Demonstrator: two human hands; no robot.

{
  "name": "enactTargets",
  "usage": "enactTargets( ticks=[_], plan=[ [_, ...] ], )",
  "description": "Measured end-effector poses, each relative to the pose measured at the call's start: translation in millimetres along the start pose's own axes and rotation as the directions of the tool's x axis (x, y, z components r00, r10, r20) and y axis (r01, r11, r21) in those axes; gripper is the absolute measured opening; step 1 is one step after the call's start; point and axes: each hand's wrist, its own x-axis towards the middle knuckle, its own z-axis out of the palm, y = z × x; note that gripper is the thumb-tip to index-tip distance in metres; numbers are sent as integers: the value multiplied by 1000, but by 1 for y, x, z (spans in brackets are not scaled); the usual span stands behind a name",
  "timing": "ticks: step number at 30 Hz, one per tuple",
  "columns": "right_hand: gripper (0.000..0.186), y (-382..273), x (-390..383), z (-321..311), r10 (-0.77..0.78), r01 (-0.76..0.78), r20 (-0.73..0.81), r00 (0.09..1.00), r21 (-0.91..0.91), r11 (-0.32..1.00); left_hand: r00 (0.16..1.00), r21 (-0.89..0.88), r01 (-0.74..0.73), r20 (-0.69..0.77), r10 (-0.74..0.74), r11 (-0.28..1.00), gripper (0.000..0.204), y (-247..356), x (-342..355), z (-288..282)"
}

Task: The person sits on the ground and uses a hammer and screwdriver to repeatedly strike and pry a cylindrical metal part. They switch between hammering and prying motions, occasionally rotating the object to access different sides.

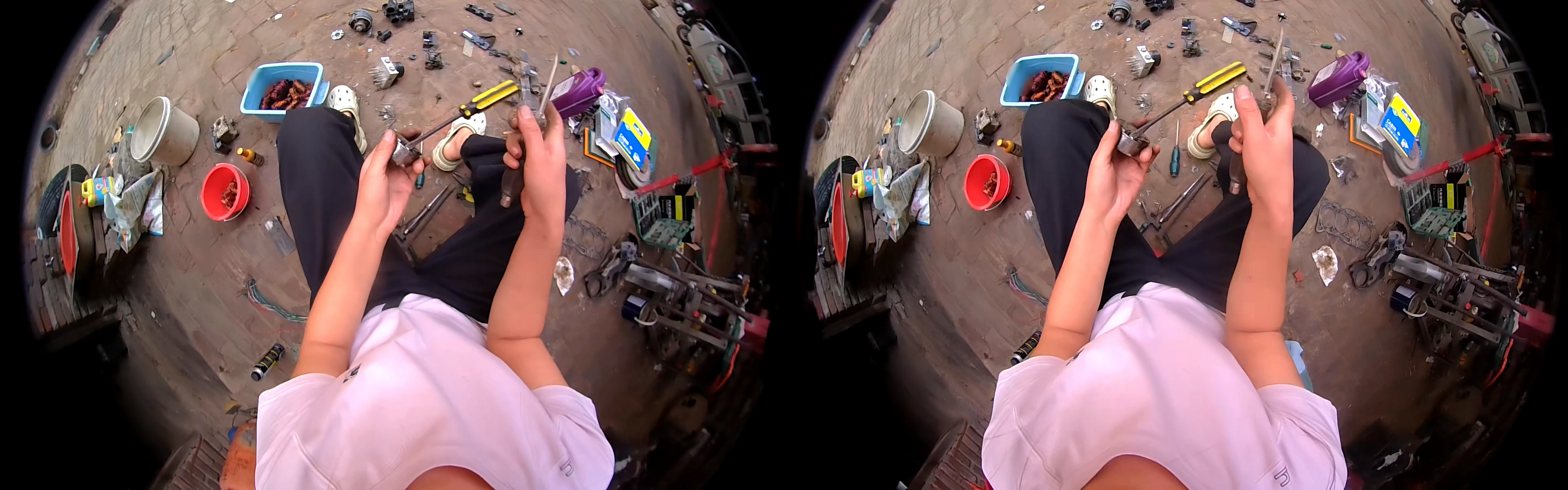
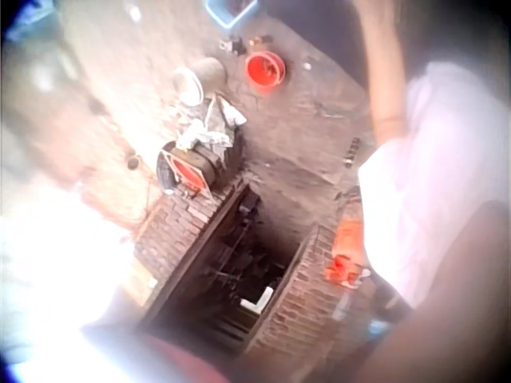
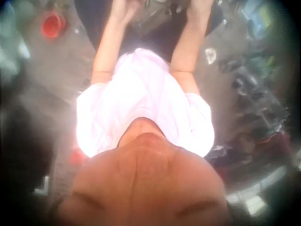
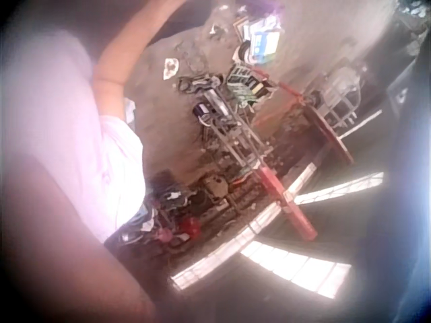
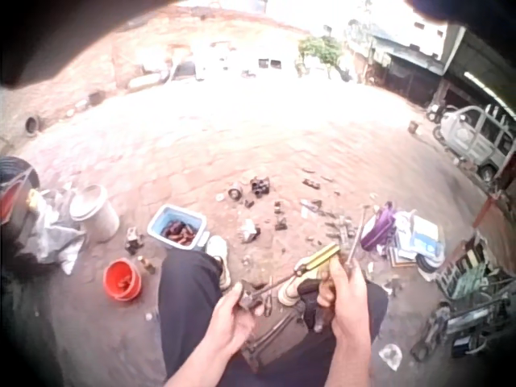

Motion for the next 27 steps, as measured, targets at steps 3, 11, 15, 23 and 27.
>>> enactTargets(
  ticks=[3, 11, 15, 23, 27],
  plan=[
    [54, -19, -5, -12, -409, 501, 296, 863, -604, 620, 966, -118, 14, -254, -44, 993, 42, -12, 16, -26],
    [39, -93, -64, 59, 9, 779, 990, 138, -114, 616, 777, -266, 79, -587, -227, 961, 30, -49, 78, -127],
    [33, -70, -43, 62, -80, 674, 992, 95, -5, 739, 745, -169, 249, -596, -301, 953, 30, -123, 130, -158],
    [24, -25, 5, 68, -294, 426, 949, 114, 220, 877, 687, 212, 366, -719, -109, 906, 29, -137, 185, -202],
    [20, 7, 40, 51, -249, 293, 909, 333, 151, 944, 716, 296, 385, -693, -81, 874, 35, -128, 216, -227]
  ],
)
